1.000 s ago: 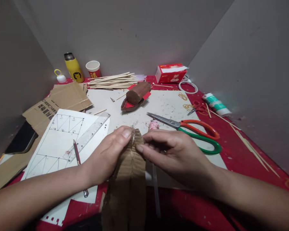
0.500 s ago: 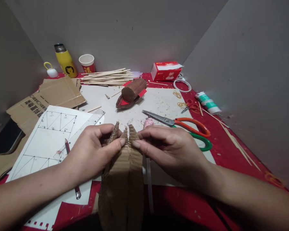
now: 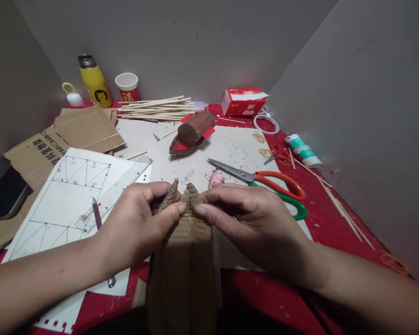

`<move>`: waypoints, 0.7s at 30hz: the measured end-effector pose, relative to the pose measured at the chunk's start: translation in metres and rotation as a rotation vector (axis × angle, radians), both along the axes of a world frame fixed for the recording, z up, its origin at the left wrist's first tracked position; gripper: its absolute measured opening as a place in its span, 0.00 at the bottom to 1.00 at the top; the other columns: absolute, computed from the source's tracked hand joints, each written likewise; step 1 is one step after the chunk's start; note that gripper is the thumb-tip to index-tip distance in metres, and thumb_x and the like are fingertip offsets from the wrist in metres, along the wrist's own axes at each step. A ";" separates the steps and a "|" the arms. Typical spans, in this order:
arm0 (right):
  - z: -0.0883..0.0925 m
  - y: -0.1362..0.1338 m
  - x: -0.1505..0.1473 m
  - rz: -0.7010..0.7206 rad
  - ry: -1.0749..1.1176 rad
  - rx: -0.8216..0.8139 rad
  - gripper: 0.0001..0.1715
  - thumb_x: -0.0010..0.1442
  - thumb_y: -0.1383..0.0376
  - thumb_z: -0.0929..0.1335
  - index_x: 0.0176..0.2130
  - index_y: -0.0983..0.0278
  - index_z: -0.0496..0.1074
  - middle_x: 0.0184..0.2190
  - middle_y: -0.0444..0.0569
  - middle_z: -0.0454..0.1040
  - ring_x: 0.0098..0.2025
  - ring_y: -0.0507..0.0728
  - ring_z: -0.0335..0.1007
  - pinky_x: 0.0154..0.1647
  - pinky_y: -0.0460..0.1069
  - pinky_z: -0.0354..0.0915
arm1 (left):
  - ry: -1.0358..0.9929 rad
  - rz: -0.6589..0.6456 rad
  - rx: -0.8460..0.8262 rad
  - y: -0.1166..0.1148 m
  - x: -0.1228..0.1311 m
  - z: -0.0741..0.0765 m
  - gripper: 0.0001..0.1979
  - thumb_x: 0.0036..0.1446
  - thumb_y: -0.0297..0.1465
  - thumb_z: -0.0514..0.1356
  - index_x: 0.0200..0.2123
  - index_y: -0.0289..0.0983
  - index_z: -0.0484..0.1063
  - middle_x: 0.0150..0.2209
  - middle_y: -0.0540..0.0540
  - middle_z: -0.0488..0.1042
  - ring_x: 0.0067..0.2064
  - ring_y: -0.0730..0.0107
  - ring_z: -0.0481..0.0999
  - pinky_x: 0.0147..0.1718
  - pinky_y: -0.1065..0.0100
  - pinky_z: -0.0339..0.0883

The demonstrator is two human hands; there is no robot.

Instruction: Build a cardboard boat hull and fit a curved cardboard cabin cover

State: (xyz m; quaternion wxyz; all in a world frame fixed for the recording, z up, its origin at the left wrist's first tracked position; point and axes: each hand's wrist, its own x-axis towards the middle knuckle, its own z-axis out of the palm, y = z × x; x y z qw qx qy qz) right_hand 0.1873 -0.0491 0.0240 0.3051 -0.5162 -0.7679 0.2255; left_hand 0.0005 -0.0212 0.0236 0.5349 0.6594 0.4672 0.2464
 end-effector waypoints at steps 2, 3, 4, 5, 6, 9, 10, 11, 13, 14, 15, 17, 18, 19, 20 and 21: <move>-0.001 0.000 0.000 0.003 0.015 -0.002 0.11 0.58 0.72 0.67 0.25 0.64 0.70 0.20 0.41 0.69 0.23 0.48 0.63 0.25 0.44 0.58 | -0.005 -0.009 0.003 0.000 0.000 -0.001 0.08 0.56 0.33 0.60 0.26 0.36 0.73 0.23 0.51 0.71 0.26 0.72 0.66 0.24 0.73 0.60; -0.001 0.001 0.000 0.005 0.021 -0.003 0.11 0.58 0.72 0.67 0.25 0.64 0.69 0.20 0.41 0.69 0.23 0.48 0.63 0.25 0.44 0.58 | -0.005 -0.013 0.002 0.000 0.001 -0.001 0.08 0.56 0.32 0.59 0.27 0.35 0.73 0.24 0.51 0.72 0.27 0.72 0.66 0.24 0.73 0.60; -0.002 0.001 0.000 0.007 0.026 0.000 0.11 0.58 0.73 0.67 0.25 0.64 0.69 0.20 0.41 0.69 0.23 0.48 0.63 0.25 0.44 0.58 | -0.002 -0.015 0.004 0.000 0.001 -0.001 0.08 0.57 0.32 0.59 0.28 0.35 0.73 0.24 0.51 0.72 0.27 0.72 0.66 0.24 0.73 0.60; -0.003 0.001 -0.001 0.011 0.028 0.007 0.11 0.58 0.73 0.67 0.25 0.64 0.69 0.20 0.41 0.69 0.23 0.48 0.62 0.25 0.43 0.58 | 0.004 -0.014 0.009 0.000 0.002 -0.002 0.08 0.57 0.32 0.59 0.27 0.35 0.73 0.23 0.51 0.72 0.26 0.72 0.66 0.24 0.73 0.60; -0.004 0.002 -0.001 0.014 0.027 0.015 0.12 0.58 0.73 0.67 0.24 0.64 0.69 0.20 0.41 0.68 0.23 0.48 0.62 0.25 0.43 0.58 | 0.009 -0.011 0.015 0.001 0.003 -0.002 0.08 0.56 0.32 0.59 0.27 0.35 0.72 0.23 0.51 0.71 0.26 0.72 0.66 0.24 0.73 0.60; -0.007 0.003 -0.001 0.021 0.007 0.041 0.13 0.58 0.73 0.67 0.23 0.64 0.68 0.19 0.41 0.66 0.23 0.48 0.61 0.25 0.43 0.57 | 0.001 0.011 0.012 0.002 0.004 -0.004 0.08 0.56 0.31 0.59 0.26 0.35 0.72 0.23 0.51 0.71 0.26 0.72 0.66 0.25 0.72 0.60; -0.007 0.003 0.000 0.021 0.001 0.043 0.13 0.59 0.72 0.68 0.23 0.64 0.69 0.19 0.41 0.66 0.22 0.48 0.61 0.25 0.43 0.57 | -0.008 0.014 0.006 0.003 0.004 -0.005 0.08 0.56 0.31 0.59 0.26 0.35 0.72 0.24 0.51 0.71 0.27 0.72 0.67 0.26 0.72 0.60; -0.008 0.003 0.000 0.020 -0.003 0.041 0.13 0.59 0.71 0.68 0.23 0.64 0.69 0.19 0.41 0.67 0.22 0.48 0.61 0.26 0.44 0.58 | -0.016 0.014 0.002 0.003 0.004 -0.005 0.08 0.56 0.31 0.59 0.27 0.35 0.72 0.24 0.51 0.72 0.28 0.71 0.67 0.27 0.71 0.61; -0.008 0.003 0.001 0.017 -0.004 0.036 0.12 0.59 0.69 0.69 0.24 0.65 0.71 0.20 0.42 0.70 0.23 0.49 0.63 0.27 0.44 0.60 | -0.021 0.013 0.017 0.004 0.004 -0.006 0.08 0.56 0.31 0.59 0.27 0.35 0.72 0.25 0.50 0.73 0.29 0.71 0.68 0.28 0.71 0.61; -0.008 0.004 0.002 0.015 0.000 0.035 0.11 0.59 0.69 0.70 0.25 0.65 0.72 0.21 0.43 0.71 0.24 0.50 0.64 0.28 0.44 0.61 | -0.021 0.008 0.031 0.004 0.003 -0.006 0.07 0.56 0.31 0.59 0.28 0.35 0.73 0.26 0.50 0.73 0.29 0.71 0.68 0.28 0.71 0.62; -0.007 0.004 0.002 0.019 0.006 0.034 0.10 0.59 0.69 0.70 0.25 0.65 0.72 0.22 0.44 0.72 0.25 0.50 0.65 0.29 0.44 0.61 | -0.023 0.006 0.045 0.004 0.003 -0.007 0.07 0.57 0.31 0.59 0.28 0.35 0.73 0.26 0.50 0.73 0.29 0.70 0.68 0.29 0.71 0.62; -0.006 0.004 0.003 0.037 0.020 0.037 0.11 0.59 0.68 0.70 0.25 0.65 0.72 0.21 0.43 0.71 0.24 0.49 0.64 0.28 0.44 0.61 | -0.039 0.000 0.060 0.003 0.003 -0.006 0.07 0.57 0.31 0.59 0.29 0.35 0.74 0.27 0.50 0.74 0.30 0.71 0.69 0.29 0.71 0.62; -0.005 0.004 0.004 0.056 0.028 0.038 0.12 0.60 0.68 0.70 0.24 0.65 0.72 0.19 0.42 0.70 0.22 0.49 0.63 0.27 0.43 0.61 | -0.049 0.001 0.058 0.003 0.003 -0.006 0.07 0.57 0.31 0.59 0.29 0.35 0.74 0.27 0.50 0.74 0.30 0.71 0.69 0.29 0.71 0.62; -0.004 0.004 0.004 0.078 0.035 0.043 0.14 0.61 0.68 0.69 0.23 0.65 0.71 0.18 0.42 0.68 0.21 0.48 0.61 0.25 0.43 0.60 | -0.058 0.005 0.054 0.002 0.004 -0.006 0.07 0.57 0.31 0.59 0.29 0.35 0.74 0.27 0.50 0.74 0.30 0.71 0.69 0.29 0.71 0.62; -0.003 0.005 0.004 0.100 0.041 0.053 0.16 0.63 0.68 0.67 0.23 0.65 0.70 0.18 0.41 0.66 0.21 0.48 0.60 0.24 0.42 0.60 | -0.064 0.010 0.049 0.002 0.004 -0.006 0.07 0.57 0.31 0.59 0.29 0.35 0.74 0.27 0.50 0.74 0.30 0.71 0.69 0.28 0.71 0.63; -0.002 0.005 0.005 0.117 0.044 0.068 0.18 0.64 0.67 0.65 0.23 0.65 0.70 0.17 0.41 0.66 0.20 0.48 0.60 0.24 0.42 0.60 | -0.070 0.015 0.050 0.003 0.004 -0.006 0.07 0.56 0.31 0.59 0.29 0.35 0.74 0.27 0.50 0.75 0.30 0.71 0.70 0.29 0.71 0.63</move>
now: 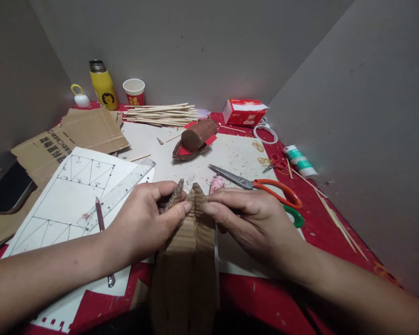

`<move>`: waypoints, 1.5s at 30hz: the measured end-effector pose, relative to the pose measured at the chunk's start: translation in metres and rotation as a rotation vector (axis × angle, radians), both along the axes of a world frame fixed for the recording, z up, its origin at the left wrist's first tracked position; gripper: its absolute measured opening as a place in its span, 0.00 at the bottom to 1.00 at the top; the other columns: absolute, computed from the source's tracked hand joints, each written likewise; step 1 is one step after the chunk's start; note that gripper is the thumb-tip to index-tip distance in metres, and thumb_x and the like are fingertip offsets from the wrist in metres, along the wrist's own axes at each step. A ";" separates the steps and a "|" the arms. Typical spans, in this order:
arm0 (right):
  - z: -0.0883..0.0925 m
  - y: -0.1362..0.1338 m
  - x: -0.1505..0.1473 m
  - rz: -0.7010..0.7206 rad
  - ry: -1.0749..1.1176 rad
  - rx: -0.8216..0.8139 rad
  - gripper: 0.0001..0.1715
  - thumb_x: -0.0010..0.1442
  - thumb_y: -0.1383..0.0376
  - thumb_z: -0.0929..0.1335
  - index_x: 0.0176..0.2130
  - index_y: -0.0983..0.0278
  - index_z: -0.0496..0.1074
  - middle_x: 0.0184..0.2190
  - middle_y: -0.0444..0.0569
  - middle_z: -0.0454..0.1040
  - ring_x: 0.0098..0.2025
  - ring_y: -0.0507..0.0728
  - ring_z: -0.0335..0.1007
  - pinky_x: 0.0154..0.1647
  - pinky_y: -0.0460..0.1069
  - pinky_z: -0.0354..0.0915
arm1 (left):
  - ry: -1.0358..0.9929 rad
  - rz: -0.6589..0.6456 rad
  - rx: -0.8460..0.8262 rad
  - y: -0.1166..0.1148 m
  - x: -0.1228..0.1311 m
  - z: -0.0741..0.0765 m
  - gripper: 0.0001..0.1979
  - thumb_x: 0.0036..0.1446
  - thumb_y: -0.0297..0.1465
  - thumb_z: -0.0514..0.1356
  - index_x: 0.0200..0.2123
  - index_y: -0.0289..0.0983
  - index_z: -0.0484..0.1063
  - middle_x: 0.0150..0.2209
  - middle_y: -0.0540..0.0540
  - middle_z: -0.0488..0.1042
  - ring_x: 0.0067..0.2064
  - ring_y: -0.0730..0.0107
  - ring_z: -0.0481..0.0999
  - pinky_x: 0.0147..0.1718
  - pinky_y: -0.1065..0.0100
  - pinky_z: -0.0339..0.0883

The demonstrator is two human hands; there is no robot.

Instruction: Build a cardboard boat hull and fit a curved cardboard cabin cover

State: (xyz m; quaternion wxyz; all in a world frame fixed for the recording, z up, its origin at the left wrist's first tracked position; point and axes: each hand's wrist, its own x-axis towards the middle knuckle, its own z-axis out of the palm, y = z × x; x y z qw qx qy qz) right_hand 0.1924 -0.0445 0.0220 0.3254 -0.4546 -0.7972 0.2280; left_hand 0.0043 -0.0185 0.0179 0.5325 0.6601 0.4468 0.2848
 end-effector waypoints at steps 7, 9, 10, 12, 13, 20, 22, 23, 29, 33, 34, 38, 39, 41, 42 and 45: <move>0.006 -0.003 0.007 -0.077 0.007 0.076 0.11 0.66 0.65 0.64 0.40 0.65 0.75 0.30 0.47 0.79 0.30 0.51 0.75 0.34 0.45 0.69 | -0.050 0.023 0.054 0.003 -0.003 -0.002 0.05 0.57 0.30 0.60 0.30 0.35 0.74 0.30 0.49 0.76 0.33 0.68 0.73 0.33 0.69 0.66; 0.007 -0.004 0.008 -0.109 0.007 0.085 0.11 0.66 0.65 0.64 0.41 0.65 0.75 0.33 0.48 0.80 0.31 0.52 0.77 0.36 0.46 0.70 | -0.070 0.027 0.043 0.003 -0.003 -0.003 0.06 0.56 0.30 0.60 0.31 0.34 0.75 0.30 0.49 0.77 0.32 0.69 0.72 0.32 0.69 0.66; 0.008 -0.005 0.008 -0.124 0.007 0.095 0.11 0.66 0.65 0.64 0.41 0.65 0.75 0.34 0.48 0.80 0.32 0.52 0.77 0.36 0.46 0.70 | -0.080 0.032 0.039 0.003 -0.003 -0.003 0.06 0.56 0.30 0.60 0.32 0.34 0.75 0.30 0.49 0.77 0.31 0.70 0.71 0.31 0.69 0.65; 0.009 -0.005 0.008 -0.139 0.004 0.112 0.11 0.66 0.65 0.64 0.41 0.65 0.75 0.34 0.49 0.80 0.33 0.52 0.77 0.36 0.46 0.71 | -0.097 0.042 0.038 0.003 -0.002 -0.004 0.06 0.56 0.29 0.60 0.32 0.34 0.76 0.30 0.48 0.77 0.31 0.70 0.71 0.30 0.70 0.65; 0.009 -0.005 0.008 -0.135 -0.002 0.119 0.11 0.66 0.65 0.64 0.41 0.65 0.75 0.34 0.49 0.80 0.33 0.52 0.77 0.36 0.45 0.71 | -0.106 0.045 0.041 0.004 -0.002 -0.005 0.05 0.56 0.29 0.60 0.32 0.34 0.76 0.30 0.49 0.77 0.31 0.71 0.71 0.30 0.70 0.65; -0.003 -0.004 0.003 -0.091 -0.076 0.123 0.04 0.60 0.67 0.69 0.35 0.65 0.76 0.24 0.45 0.78 0.22 0.50 0.71 0.25 0.44 0.66 | -0.092 0.046 0.075 0.003 -0.002 -0.009 0.05 0.56 0.29 0.60 0.30 0.35 0.74 0.28 0.51 0.75 0.30 0.73 0.69 0.30 0.71 0.64; -0.005 -0.003 0.000 -0.085 -0.086 0.107 0.08 0.60 0.69 0.68 0.29 0.64 0.75 0.21 0.43 0.75 0.20 0.49 0.68 0.23 0.43 0.63 | -0.059 0.049 0.096 0.003 -0.002 -0.010 0.05 0.56 0.29 0.60 0.29 0.35 0.74 0.27 0.51 0.74 0.30 0.73 0.68 0.30 0.71 0.63; -0.005 -0.003 -0.001 -0.084 -0.089 0.092 0.10 0.60 0.70 0.67 0.27 0.64 0.74 0.21 0.43 0.74 0.20 0.49 0.67 0.23 0.43 0.62 | -0.042 0.048 0.107 0.002 -0.002 -0.010 0.05 0.56 0.29 0.60 0.28 0.35 0.74 0.27 0.51 0.74 0.29 0.74 0.68 0.30 0.71 0.63; -0.004 -0.004 -0.004 -0.091 -0.059 0.000 0.13 0.59 0.71 0.66 0.23 0.65 0.69 0.16 0.40 0.67 0.18 0.47 0.60 0.20 0.42 0.57 | -0.013 0.044 0.110 0.000 0.001 -0.009 0.07 0.56 0.28 0.60 0.26 0.34 0.72 0.24 0.53 0.71 0.28 0.75 0.66 0.28 0.73 0.61; -0.005 -0.004 -0.006 -0.095 -0.027 -0.072 0.14 0.59 0.71 0.66 0.22 0.65 0.68 0.15 0.39 0.64 0.18 0.47 0.59 0.20 0.42 0.56 | -0.031 0.054 0.067 -0.002 0.002 -0.011 0.08 0.56 0.28 0.60 0.25 0.34 0.71 0.24 0.54 0.70 0.27 0.76 0.65 0.27 0.74 0.60; -0.006 -0.004 -0.006 -0.098 -0.022 -0.088 0.14 0.59 0.71 0.66 0.22 0.65 0.69 0.15 0.39 0.65 0.18 0.47 0.59 0.20 0.42 0.56 | -0.044 0.055 0.054 -0.002 0.003 -0.012 0.07 0.56 0.28 0.60 0.25 0.34 0.71 0.24 0.53 0.70 0.28 0.76 0.65 0.27 0.74 0.61; -0.005 -0.002 -0.005 -0.095 0.010 -0.139 0.14 0.59 0.72 0.66 0.23 0.65 0.70 0.16 0.39 0.66 0.19 0.47 0.60 0.20 0.41 0.57 | -0.075 0.044 0.014 -0.001 0.003 -0.015 0.07 0.56 0.29 0.59 0.27 0.35 0.72 0.26 0.53 0.71 0.29 0.75 0.66 0.28 0.73 0.62; -0.005 -0.002 -0.004 -0.088 0.013 -0.140 0.14 0.59 0.71 0.66 0.22 0.64 0.70 0.16 0.39 0.66 0.19 0.47 0.60 0.20 0.41 0.57 | -0.079 0.034 0.011 0.000 0.003 -0.015 0.06 0.56 0.29 0.59 0.27 0.35 0.72 0.26 0.52 0.71 0.29 0.75 0.66 0.29 0.73 0.62; -0.004 -0.001 -0.003 -0.080 0.012 -0.110 0.14 0.59 0.70 0.67 0.22 0.64 0.70 0.16 0.39 0.67 0.19 0.47 0.61 0.21 0.41 0.58 | -0.089 0.025 0.028 0.001 0.002 -0.014 0.05 0.56 0.29 0.59 0.28 0.35 0.71 0.26 0.53 0.71 0.30 0.74 0.67 0.30 0.73 0.62; -0.004 -0.001 -0.002 -0.083 0.013 -0.084 0.12 0.59 0.70 0.68 0.24 0.64 0.72 0.17 0.39 0.70 0.19 0.47 0.63 0.22 0.41 0.60 | -0.100 0.029 0.042 0.001 0.002 -0.014 0.05 0.56 0.29 0.59 0.29 0.35 0.71 0.27 0.53 0.71 0.30 0.74 0.67 0.30 0.72 0.63; -0.004 -0.001 -0.002 -0.100 0.026 -0.007 0.06 0.60 0.69 0.68 0.34 0.64 0.76 0.25 0.42 0.78 0.24 0.49 0.71 0.28 0.41 0.65 | -0.137 0.047 0.077 -0.001 0.003 -0.013 0.04 0.58 0.29 0.59 0.31 0.36 0.70 0.28 0.53 0.70 0.31 0.74 0.67 0.32 0.72 0.63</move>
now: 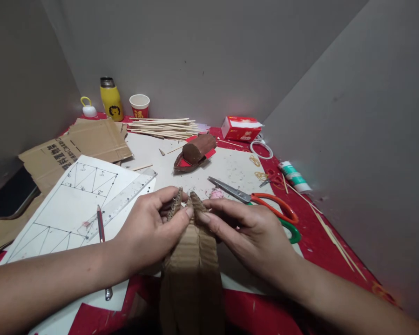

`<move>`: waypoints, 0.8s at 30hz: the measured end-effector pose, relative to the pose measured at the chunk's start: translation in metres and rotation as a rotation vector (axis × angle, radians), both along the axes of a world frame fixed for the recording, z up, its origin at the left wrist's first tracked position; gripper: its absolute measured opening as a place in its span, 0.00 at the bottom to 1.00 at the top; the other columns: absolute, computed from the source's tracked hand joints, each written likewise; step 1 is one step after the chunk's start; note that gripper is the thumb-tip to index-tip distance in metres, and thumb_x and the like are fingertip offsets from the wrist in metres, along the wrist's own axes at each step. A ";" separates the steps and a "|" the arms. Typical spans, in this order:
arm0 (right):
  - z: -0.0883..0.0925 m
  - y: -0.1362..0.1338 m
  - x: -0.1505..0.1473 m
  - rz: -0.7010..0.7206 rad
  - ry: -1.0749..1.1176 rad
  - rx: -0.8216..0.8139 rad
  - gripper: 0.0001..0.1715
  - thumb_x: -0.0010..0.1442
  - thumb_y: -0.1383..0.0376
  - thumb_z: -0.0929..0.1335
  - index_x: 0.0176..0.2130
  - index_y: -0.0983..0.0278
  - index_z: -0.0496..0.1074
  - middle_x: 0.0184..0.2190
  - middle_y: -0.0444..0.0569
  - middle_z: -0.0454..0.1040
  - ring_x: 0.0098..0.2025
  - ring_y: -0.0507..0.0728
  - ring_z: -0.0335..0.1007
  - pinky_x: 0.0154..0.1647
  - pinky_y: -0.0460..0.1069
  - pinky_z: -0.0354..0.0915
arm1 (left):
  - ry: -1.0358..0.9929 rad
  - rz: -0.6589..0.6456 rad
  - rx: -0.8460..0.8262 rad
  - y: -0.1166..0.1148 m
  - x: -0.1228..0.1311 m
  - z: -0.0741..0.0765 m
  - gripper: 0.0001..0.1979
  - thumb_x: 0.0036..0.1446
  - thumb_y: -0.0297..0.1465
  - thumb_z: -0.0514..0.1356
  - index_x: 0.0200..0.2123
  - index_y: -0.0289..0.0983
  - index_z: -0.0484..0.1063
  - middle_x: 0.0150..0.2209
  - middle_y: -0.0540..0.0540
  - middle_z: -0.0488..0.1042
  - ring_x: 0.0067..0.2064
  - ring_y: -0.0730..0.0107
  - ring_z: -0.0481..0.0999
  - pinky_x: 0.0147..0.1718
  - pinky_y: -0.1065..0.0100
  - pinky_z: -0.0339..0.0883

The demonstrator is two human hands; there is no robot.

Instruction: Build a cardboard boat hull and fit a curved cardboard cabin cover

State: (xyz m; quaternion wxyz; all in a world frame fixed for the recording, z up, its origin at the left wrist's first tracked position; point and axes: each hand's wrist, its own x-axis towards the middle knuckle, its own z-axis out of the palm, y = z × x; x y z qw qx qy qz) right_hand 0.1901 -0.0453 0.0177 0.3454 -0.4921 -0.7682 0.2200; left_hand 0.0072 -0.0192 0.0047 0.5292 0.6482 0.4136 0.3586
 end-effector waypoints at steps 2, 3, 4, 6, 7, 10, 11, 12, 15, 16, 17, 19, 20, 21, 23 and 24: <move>-0.001 -0.001 -0.001 0.002 -0.011 0.047 0.06 0.61 0.70 0.67 0.36 0.64 0.76 0.27 0.43 0.79 0.25 0.49 0.73 0.27 0.41 0.66 | -0.010 -0.004 0.013 -0.001 0.001 -0.001 0.05 0.59 0.30 0.57 0.31 0.36 0.69 0.28 0.53 0.69 0.31 0.74 0.66 0.32 0.72 0.62; -0.001 -0.001 -0.002 0.006 -0.027 0.073 0.07 0.61 0.70 0.67 0.35 0.65 0.76 0.26 0.43 0.78 0.24 0.49 0.72 0.26 0.41 0.65 | -0.006 -0.008 0.019 -0.002 0.001 -0.001 0.06 0.60 0.30 0.56 0.30 0.37 0.69 0.28 0.53 0.68 0.31 0.74 0.66 0.31 0.72 0.62; -0.001 -0.002 -0.003 0.007 -0.046 0.098 0.07 0.61 0.70 0.66 0.33 0.65 0.75 0.24 0.43 0.77 0.23 0.49 0.70 0.25 0.41 0.64 | 0.000 -0.014 0.023 -0.002 0.001 -0.002 0.07 0.61 0.30 0.56 0.30 0.37 0.69 0.28 0.53 0.67 0.31 0.74 0.65 0.31 0.71 0.62; -0.002 -0.003 -0.004 0.010 -0.081 0.129 0.09 0.62 0.70 0.66 0.30 0.65 0.74 0.21 0.43 0.75 0.21 0.48 0.68 0.23 0.42 0.63 | 0.007 -0.027 0.015 -0.003 0.001 -0.003 0.07 0.61 0.31 0.55 0.30 0.37 0.68 0.28 0.53 0.67 0.31 0.73 0.65 0.31 0.71 0.61; -0.003 -0.004 -0.004 0.011 -0.093 0.133 0.11 0.62 0.70 0.65 0.29 0.65 0.74 0.21 0.43 0.74 0.21 0.48 0.67 0.23 0.42 0.62 | 0.008 -0.032 0.006 -0.003 0.001 -0.003 0.07 0.61 0.31 0.55 0.30 0.37 0.68 0.27 0.53 0.67 0.31 0.73 0.65 0.31 0.71 0.61; -0.006 -0.005 -0.005 0.007 -0.108 0.132 0.12 0.62 0.69 0.65 0.27 0.65 0.73 0.21 0.44 0.73 0.20 0.48 0.64 0.22 0.42 0.61 | 0.015 -0.022 -0.001 -0.003 0.001 -0.004 0.08 0.61 0.31 0.55 0.29 0.37 0.66 0.26 0.53 0.65 0.30 0.74 0.64 0.30 0.71 0.60; -0.007 -0.005 -0.005 0.004 -0.107 0.137 0.12 0.62 0.69 0.65 0.27 0.65 0.73 0.21 0.44 0.73 0.20 0.48 0.63 0.22 0.42 0.60 | 0.019 -0.019 0.006 -0.004 0.001 -0.004 0.09 0.62 0.31 0.55 0.28 0.37 0.66 0.26 0.54 0.65 0.30 0.74 0.64 0.30 0.71 0.60; -0.008 -0.005 -0.005 0.001 -0.107 0.141 0.12 0.62 0.69 0.65 0.27 0.65 0.73 0.20 0.43 0.73 0.20 0.47 0.62 0.22 0.42 0.60 | 0.024 -0.015 0.013 -0.004 0.001 -0.004 0.09 0.62 0.31 0.55 0.28 0.37 0.66 0.26 0.54 0.64 0.30 0.74 0.64 0.30 0.71 0.60; -0.008 -0.005 -0.005 -0.006 -0.103 0.161 0.12 0.62 0.70 0.65 0.27 0.66 0.73 0.19 0.43 0.71 0.19 0.47 0.60 0.21 0.42 0.58 | 0.042 -0.014 0.045 -0.006 0.000 -0.003 0.09 0.62 0.31 0.55 0.29 0.38 0.65 0.26 0.54 0.65 0.30 0.74 0.64 0.30 0.72 0.61; -0.007 -0.005 -0.005 -0.009 -0.103 0.165 0.12 0.62 0.70 0.65 0.27 0.67 0.73 0.19 0.43 0.70 0.18 0.47 0.60 0.20 0.42 0.57 | 0.052 -0.014 0.058 -0.006 0.000 -0.002 0.09 0.63 0.31 0.54 0.29 0.38 0.66 0.27 0.54 0.65 0.30 0.74 0.64 0.30 0.72 0.61; -0.007 -0.005 -0.005 -0.012 -0.103 0.170 0.12 0.62 0.70 0.65 0.27 0.67 0.73 0.18 0.42 0.69 0.18 0.47 0.59 0.20 0.42 0.57 | 0.062 -0.013 0.074 -0.006 0.000 -0.002 0.09 0.63 0.31 0.54 0.29 0.38 0.66 0.27 0.54 0.65 0.30 0.75 0.64 0.31 0.72 0.61; -0.006 -0.006 -0.005 -0.014 -0.105 0.173 0.12 0.62 0.70 0.65 0.27 0.66 0.73 0.18 0.42 0.68 0.18 0.47 0.59 0.20 0.42 0.56 | 0.082 -0.012 0.107 -0.007 0.001 -0.002 0.08 0.62 0.30 0.54 0.30 0.37 0.66 0.27 0.54 0.66 0.31 0.75 0.65 0.31 0.72 0.61; -0.005 -0.006 -0.005 -0.013 -0.105 0.174 0.12 0.62 0.70 0.65 0.27 0.66 0.73 0.18 0.41 0.68 0.18 0.47 0.59 0.20 0.42 0.56 | 0.091 -0.008 0.123 -0.007 0.001 -0.001 0.08 0.62 0.29 0.54 0.30 0.37 0.67 0.27 0.54 0.66 0.31 0.75 0.65 0.31 0.72 0.61; -0.005 -0.006 -0.005 -0.012 -0.106 0.174 0.12 0.62 0.70 0.65 0.27 0.66 0.73 0.18 0.41 0.68 0.18 0.47 0.59 0.20 0.42 0.56 | 0.099 -0.004 0.139 -0.006 0.001 -0.001 0.08 0.62 0.29 0.54 0.30 0.37 0.67 0.27 0.54 0.67 0.31 0.75 0.65 0.31 0.72 0.61; -0.005 -0.006 -0.005 -0.013 -0.113 0.171 0.12 0.62 0.70 0.65 0.27 0.65 0.72 0.18 0.41 0.68 0.18 0.47 0.58 0.19 0.42 0.56 | 0.114 -0.005 0.171 -0.006 0.000 -0.002 0.08 0.62 0.28 0.54 0.30 0.37 0.68 0.28 0.54 0.67 0.31 0.75 0.66 0.32 0.72 0.61; -0.005 -0.006 -0.005 -0.013 -0.115 0.170 0.12 0.62 0.70 0.65 0.27 0.65 0.72 0.17 0.41 0.67 0.18 0.47 0.58 0.19 0.42 0.56 | 0.121 -0.007 0.181 -0.006 0.000 -0.002 0.08 0.62 0.28 0.54 0.30 0.37 0.69 0.28 0.53 0.68 0.31 0.75 0.66 0.32 0.72 0.61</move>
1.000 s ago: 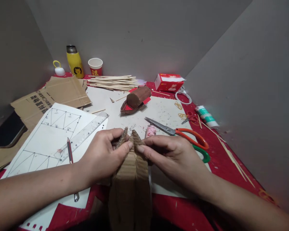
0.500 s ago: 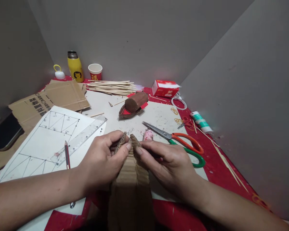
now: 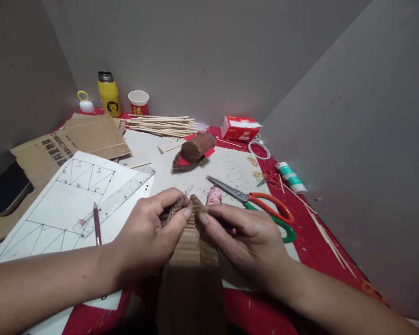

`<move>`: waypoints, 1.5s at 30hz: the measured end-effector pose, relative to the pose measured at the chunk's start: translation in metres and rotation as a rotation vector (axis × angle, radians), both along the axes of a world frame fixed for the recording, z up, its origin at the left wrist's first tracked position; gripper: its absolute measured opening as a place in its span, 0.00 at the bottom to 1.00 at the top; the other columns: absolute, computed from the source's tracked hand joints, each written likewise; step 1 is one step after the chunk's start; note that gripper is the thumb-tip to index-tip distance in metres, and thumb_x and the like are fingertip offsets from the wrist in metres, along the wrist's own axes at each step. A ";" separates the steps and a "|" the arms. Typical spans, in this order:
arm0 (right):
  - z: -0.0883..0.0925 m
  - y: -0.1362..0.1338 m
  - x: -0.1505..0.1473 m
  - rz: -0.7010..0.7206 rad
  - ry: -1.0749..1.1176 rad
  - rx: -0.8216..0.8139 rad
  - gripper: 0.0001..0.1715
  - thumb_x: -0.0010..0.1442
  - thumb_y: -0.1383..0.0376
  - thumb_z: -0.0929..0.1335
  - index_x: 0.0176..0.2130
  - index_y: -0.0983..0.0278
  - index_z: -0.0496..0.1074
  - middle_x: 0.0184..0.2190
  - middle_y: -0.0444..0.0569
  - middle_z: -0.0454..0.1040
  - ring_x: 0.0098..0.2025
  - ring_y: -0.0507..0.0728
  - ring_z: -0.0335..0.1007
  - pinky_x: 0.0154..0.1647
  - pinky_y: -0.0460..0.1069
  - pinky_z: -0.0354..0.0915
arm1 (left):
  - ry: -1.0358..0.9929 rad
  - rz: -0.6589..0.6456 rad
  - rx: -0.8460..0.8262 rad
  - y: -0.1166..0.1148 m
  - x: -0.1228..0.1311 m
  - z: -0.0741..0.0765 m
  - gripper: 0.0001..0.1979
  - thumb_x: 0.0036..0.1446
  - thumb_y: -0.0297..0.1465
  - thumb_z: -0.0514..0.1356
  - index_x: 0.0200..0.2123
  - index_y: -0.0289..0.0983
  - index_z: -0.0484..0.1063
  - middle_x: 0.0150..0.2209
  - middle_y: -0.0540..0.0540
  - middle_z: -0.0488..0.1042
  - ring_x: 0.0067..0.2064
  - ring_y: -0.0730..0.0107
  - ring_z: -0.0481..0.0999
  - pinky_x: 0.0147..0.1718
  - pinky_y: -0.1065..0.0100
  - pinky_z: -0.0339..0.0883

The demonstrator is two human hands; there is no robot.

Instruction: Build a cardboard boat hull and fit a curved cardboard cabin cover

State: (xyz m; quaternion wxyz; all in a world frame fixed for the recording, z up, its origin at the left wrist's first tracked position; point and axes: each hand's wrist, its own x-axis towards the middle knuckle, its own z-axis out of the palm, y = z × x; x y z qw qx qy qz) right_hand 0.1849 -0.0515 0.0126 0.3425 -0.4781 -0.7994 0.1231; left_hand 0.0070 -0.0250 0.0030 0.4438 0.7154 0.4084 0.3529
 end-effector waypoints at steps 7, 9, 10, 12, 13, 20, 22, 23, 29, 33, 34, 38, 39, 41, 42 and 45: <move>-0.004 0.002 -0.001 0.024 -0.008 0.006 0.11 0.61 0.71 0.65 0.27 0.65 0.72 0.20 0.44 0.73 0.20 0.48 0.64 0.23 0.42 0.60 | -0.037 -0.010 -0.044 0.000 0.002 -0.001 0.08 0.61 0.27 0.54 0.29 0.36 0.68 0.27 0.54 0.66 0.30 0.75 0.65 0.31 0.72 0.61; -0.004 0.002 -0.001 0.018 -0.020 0.004 0.12 0.61 0.71 0.65 0.26 0.65 0.72 0.20 0.44 0.72 0.20 0.48 0.64 0.22 0.42 0.60 | -0.047 0.002 -0.056 0.001 0.004 -0.002 0.08 0.60 0.27 0.54 0.27 0.37 0.67 0.26 0.54 0.65 0.30 0.75 0.65 0.31 0.73 0.61; -0.003 0.002 -0.001 0.015 -0.024 -0.002 0.12 0.61 0.71 0.65 0.26 0.64 0.72 0.20 0.43 0.72 0.20 0.48 0.63 0.22 0.42 0.60 | -0.054 0.006 -0.064 0.002 0.005 -0.003 0.08 0.60 0.26 0.54 0.27 0.37 0.66 0.26 0.54 0.65 0.30 0.75 0.64 0.30 0.73 0.60; -0.002 0.003 -0.001 0.009 -0.028 -0.034 0.13 0.62 0.70 0.65 0.26 0.64 0.72 0.19 0.42 0.70 0.19 0.48 0.61 0.21 0.42 0.58 | -0.070 0.007 -0.085 0.003 0.006 -0.003 0.08 0.60 0.26 0.54 0.27 0.37 0.65 0.25 0.54 0.64 0.29 0.75 0.64 0.29 0.73 0.60; -0.001 0.004 0.000 0.009 -0.026 -0.057 0.14 0.62 0.69 0.65 0.25 0.65 0.72 0.18 0.42 0.69 0.19 0.47 0.61 0.20 0.42 0.58 | -0.074 0.004 -0.087 0.004 0.006 -0.003 0.08 0.60 0.27 0.54 0.27 0.37 0.65 0.25 0.54 0.64 0.29 0.75 0.64 0.29 0.73 0.60; 0.005 0.002 0.010 0.035 0.045 -0.219 0.08 0.60 0.64 0.69 0.40 0.65 0.77 0.24 0.43 0.76 0.22 0.49 0.66 0.24 0.43 0.64 | 0.051 0.021 0.061 0.006 0.002 0.002 0.07 0.61 0.28 0.54 0.29 0.37 0.67 0.25 0.54 0.66 0.29 0.75 0.65 0.30 0.72 0.60; 0.008 0.000 0.011 0.032 0.036 -0.215 0.08 0.60 0.65 0.69 0.40 0.64 0.77 0.27 0.45 0.78 0.24 0.50 0.69 0.26 0.44 0.66 | 0.052 0.031 0.079 0.006 0.001 0.004 0.07 0.61 0.28 0.54 0.29 0.37 0.67 0.25 0.54 0.67 0.29 0.75 0.65 0.29 0.72 0.60; 0.009 0.000 0.011 0.034 0.018 -0.219 0.06 0.61 0.66 0.68 0.37 0.64 0.77 0.27 0.45 0.78 0.24 0.51 0.70 0.26 0.44 0.66 | 0.052 0.032 0.083 0.006 0.001 0.004 0.08 0.61 0.28 0.54 0.28 0.37 0.67 0.25 0.54 0.67 0.29 0.75 0.65 0.29 0.72 0.60; 0.013 -0.001 0.003 0.044 -0.041 -0.211 0.14 0.63 0.69 0.64 0.26 0.64 0.71 0.20 0.42 0.72 0.20 0.49 0.64 0.22 0.43 0.60 | 0.091 0.040 0.112 0.005 0.003 0.002 0.08 0.60 0.28 0.54 0.28 0.37 0.67 0.24 0.54 0.66 0.27 0.75 0.64 0.28 0.71 0.58; 0.012 -0.002 0.002 0.048 -0.050 -0.188 0.13 0.62 0.70 0.64 0.26 0.64 0.70 0.17 0.40 0.67 0.19 0.48 0.61 0.20 0.43 0.57 | 0.102 0.047 0.114 0.004 0.004 0.000 0.08 0.60 0.28 0.54 0.27 0.37 0.66 0.23 0.54 0.65 0.26 0.75 0.63 0.27 0.71 0.57; 0.011 -0.002 0.002 0.049 -0.049 -0.183 0.13 0.62 0.70 0.64 0.26 0.64 0.70 0.17 0.40 0.66 0.19 0.48 0.60 0.19 0.43 0.56 | 0.101 0.048 0.111 0.004 0.004 0.000 0.08 0.60 0.28 0.54 0.27 0.37 0.66 0.23 0.54 0.65 0.26 0.76 0.63 0.27 0.71 0.57; 0.009 -0.003 0.001 0.051 -0.034 -0.189 0.14 0.62 0.70 0.64 0.24 0.63 0.67 0.17 0.40 0.64 0.20 0.48 0.61 0.19 0.43 0.54 | 0.067 0.048 0.079 0.002 0.005 0.000 0.09 0.60 0.28 0.54 0.26 0.37 0.65 0.23 0.55 0.65 0.26 0.76 0.63 0.27 0.71 0.57; 0.008 -0.003 0.001 0.052 -0.032 -0.198 0.15 0.62 0.70 0.64 0.24 0.63 0.67 0.17 0.40 0.64 0.20 0.48 0.61 0.19 0.43 0.54 | 0.060 0.047 0.063 0.002 0.005 -0.001 0.09 0.60 0.28 0.54 0.26 0.37 0.64 0.23 0.55 0.64 0.26 0.76 0.62 0.27 0.71 0.57; 0.005 -0.002 0.000 0.054 -0.029 -0.214 0.15 0.62 0.70 0.64 0.24 0.64 0.67 0.17 0.40 0.64 0.19 0.48 0.59 0.20 0.43 0.55 | 0.052 0.045 0.027 0.002 0.006 -0.002 0.10 0.60 0.28 0.54 0.25 0.37 0.63 0.22 0.55 0.63 0.26 0.75 0.62 0.26 0.71 0.57; 0.004 -0.002 0.000 0.057 -0.027 -0.219 0.15 0.62 0.71 0.64 0.24 0.64 0.68 0.17 0.40 0.64 0.19 0.48 0.59 0.20 0.43 0.55 | 0.048 0.046 0.007 0.002 0.006 -0.003 0.11 0.60 0.29 0.53 0.24 0.37 0.63 0.22 0.55 0.63 0.26 0.75 0.62 0.27 0.70 0.57; 0.000 0.000 -0.001 0.061 -0.010 -0.225 0.15 0.62 0.71 0.64 0.24 0.65 0.68 0.17 0.40 0.64 0.19 0.47 0.59 0.22 0.42 0.56 | 0.024 0.043 -0.038 0.003 0.006 -0.007 0.10 0.60 0.28 0.53 0.25 0.37 0.63 0.23 0.54 0.63 0.27 0.74 0.63 0.28 0.70 0.57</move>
